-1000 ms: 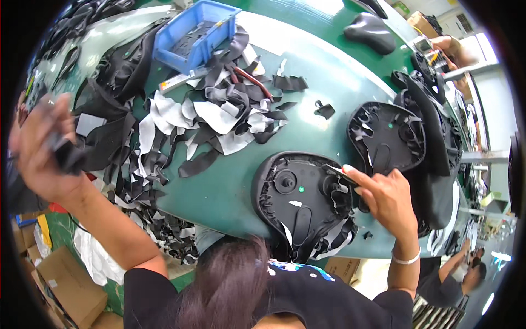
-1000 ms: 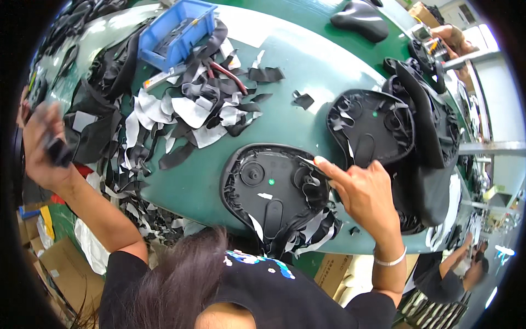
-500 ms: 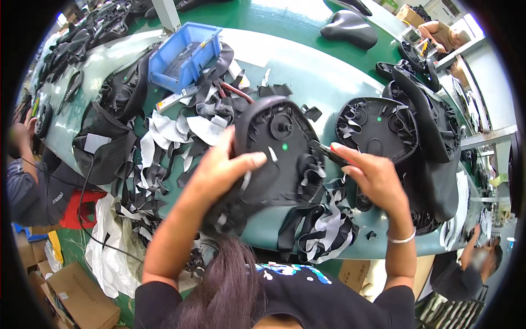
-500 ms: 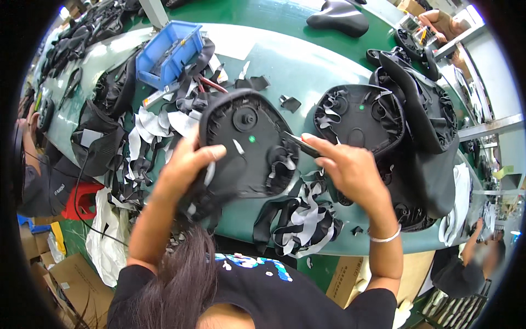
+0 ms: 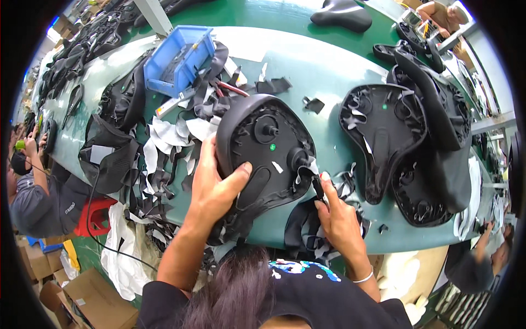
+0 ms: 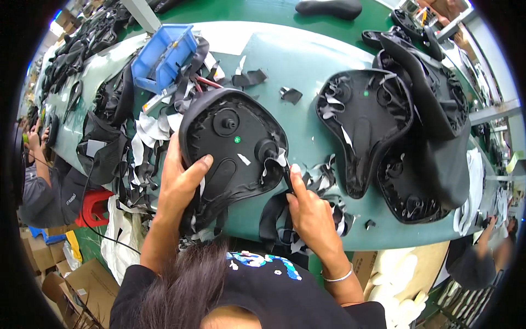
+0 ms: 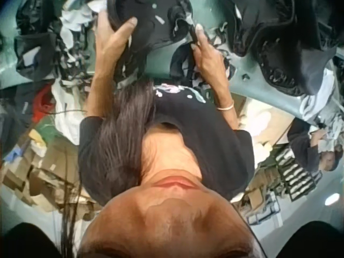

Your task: The person uses a red utility knife to trim excess black fabric from the underside of bicycle seats. They repeatedly cut the material around the edges and mounting holes, then pull away the loose scraps by hand. The process is repeated for multiple seats on a green workbench.

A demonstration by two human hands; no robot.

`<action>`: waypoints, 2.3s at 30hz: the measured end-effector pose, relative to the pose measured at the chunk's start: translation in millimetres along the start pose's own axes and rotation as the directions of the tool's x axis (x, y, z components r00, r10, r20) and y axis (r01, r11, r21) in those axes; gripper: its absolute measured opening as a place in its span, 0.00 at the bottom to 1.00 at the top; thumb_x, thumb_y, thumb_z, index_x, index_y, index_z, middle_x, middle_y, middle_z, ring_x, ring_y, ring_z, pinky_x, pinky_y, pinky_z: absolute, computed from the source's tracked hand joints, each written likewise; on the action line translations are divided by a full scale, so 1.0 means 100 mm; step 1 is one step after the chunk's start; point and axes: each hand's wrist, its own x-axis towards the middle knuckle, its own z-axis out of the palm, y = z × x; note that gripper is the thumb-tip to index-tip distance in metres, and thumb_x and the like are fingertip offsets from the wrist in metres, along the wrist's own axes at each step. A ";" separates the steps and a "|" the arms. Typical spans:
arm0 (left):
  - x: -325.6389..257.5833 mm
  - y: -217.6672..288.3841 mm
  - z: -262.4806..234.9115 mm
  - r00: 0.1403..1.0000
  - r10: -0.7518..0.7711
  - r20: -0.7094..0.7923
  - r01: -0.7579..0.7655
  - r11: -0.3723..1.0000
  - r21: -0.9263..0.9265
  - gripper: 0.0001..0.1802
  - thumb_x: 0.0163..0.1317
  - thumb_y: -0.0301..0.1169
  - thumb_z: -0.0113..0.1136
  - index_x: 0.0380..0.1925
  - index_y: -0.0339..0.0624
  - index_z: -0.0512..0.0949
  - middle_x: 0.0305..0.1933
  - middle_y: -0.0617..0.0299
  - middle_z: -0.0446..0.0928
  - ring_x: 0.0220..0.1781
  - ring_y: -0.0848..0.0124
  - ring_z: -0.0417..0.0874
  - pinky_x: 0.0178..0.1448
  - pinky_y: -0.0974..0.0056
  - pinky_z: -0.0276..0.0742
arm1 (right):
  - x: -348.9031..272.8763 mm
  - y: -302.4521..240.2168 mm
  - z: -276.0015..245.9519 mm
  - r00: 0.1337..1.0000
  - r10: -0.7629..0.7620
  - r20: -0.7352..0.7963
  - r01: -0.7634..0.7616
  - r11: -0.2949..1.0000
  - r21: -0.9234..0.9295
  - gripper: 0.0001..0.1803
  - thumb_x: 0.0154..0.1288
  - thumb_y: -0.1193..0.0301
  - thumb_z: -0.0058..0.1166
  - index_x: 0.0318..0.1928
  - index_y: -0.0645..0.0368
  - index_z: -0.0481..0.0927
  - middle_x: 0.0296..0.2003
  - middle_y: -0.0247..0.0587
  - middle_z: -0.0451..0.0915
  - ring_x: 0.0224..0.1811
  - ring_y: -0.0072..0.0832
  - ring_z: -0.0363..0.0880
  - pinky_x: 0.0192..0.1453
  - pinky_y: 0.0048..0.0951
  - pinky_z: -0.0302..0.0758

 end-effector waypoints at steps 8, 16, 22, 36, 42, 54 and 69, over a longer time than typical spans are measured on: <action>-0.80 -0.17 0.61 0.968 0.201 -0.150 -0.222 0.966 -0.135 0.51 0.43 0.23 0.68 0.64 0.36 0.46 0.61 0.50 0.59 0.63 0.62 0.66 0.64 0.56 0.68 | -0.51 -0.22 0.17 0.976 0.210 0.050 -0.215 0.936 0.279 0.29 0.66 0.76 0.51 0.66 0.60 0.59 0.24 0.55 0.77 0.20 0.42 0.78 0.24 0.39 0.71; -0.81 -0.19 0.36 0.989 0.032 -0.145 -0.058 0.982 -0.178 0.41 0.52 0.23 0.66 0.61 0.34 0.51 0.54 0.51 0.67 0.53 0.66 0.75 0.56 0.61 0.73 | -0.40 -0.03 0.08 0.939 0.151 -0.310 0.010 0.887 0.461 0.39 0.62 0.74 0.58 0.70 0.55 0.54 0.47 0.44 0.78 0.28 0.20 0.75 0.29 0.20 0.71; -0.69 -0.03 0.09 0.991 -0.114 -0.066 0.089 0.948 -0.306 0.28 0.55 0.20 0.57 0.57 0.31 0.63 0.51 0.50 0.74 0.51 0.65 0.79 0.57 0.61 0.76 | 0.51 -0.08 0.04 0.870 -0.148 -0.469 0.188 0.982 0.037 0.33 0.51 0.78 0.58 0.61 0.59 0.66 0.40 0.51 0.78 0.35 0.45 0.80 0.41 0.36 0.76; -0.01 -0.23 0.61 0.982 -0.116 0.146 0.151 0.955 -0.257 0.30 0.59 0.24 0.59 0.60 0.35 0.60 0.52 0.52 0.75 0.54 0.67 0.77 0.59 0.62 0.72 | 0.50 -0.38 -0.34 0.849 -0.210 -0.486 0.529 0.357 0.770 0.26 0.55 0.80 0.56 0.55 0.62 0.64 0.40 0.44 0.76 0.45 0.36 0.78 0.54 0.42 0.74; 0.19 -0.32 0.87 0.933 -0.253 0.257 0.349 0.811 -0.469 0.29 0.61 0.22 0.57 0.63 0.37 0.61 0.58 0.52 0.71 0.55 0.66 0.76 0.60 0.59 0.74 | 0.50 -1.07 0.54 0.787 -0.543 0.293 -0.161 0.279 0.947 0.37 0.58 0.69 0.60 0.64 0.65 0.56 0.53 0.40 0.65 0.52 0.26 0.68 0.58 0.32 0.67; 1.83 -0.18 0.48 0.967 0.241 -0.079 -0.254 0.923 -0.288 0.28 0.70 0.49 0.49 0.57 0.37 0.71 0.54 0.53 0.77 0.56 0.64 0.77 0.63 0.60 0.69 | 1.06 -0.39 -0.91 0.918 -0.391 0.069 0.397 0.906 -0.149 0.19 0.60 0.72 0.59 0.52 0.61 0.76 0.31 0.36 0.81 0.33 0.24 0.79 0.43 0.29 0.73; 1.49 -0.59 0.79 0.907 0.416 0.069 -0.417 0.859 0.297 0.06 0.59 0.28 0.62 0.33 0.35 0.79 0.29 0.54 0.78 0.26 0.60 0.80 0.32 0.61 0.75 | 5.40 0.29 -0.01 0.890 0.403 -0.212 0.274 -0.102 0.956 0.21 0.61 0.73 0.57 0.54 0.40 0.73 0.45 0.32 0.73 0.47 0.33 0.73 0.44 0.44 0.75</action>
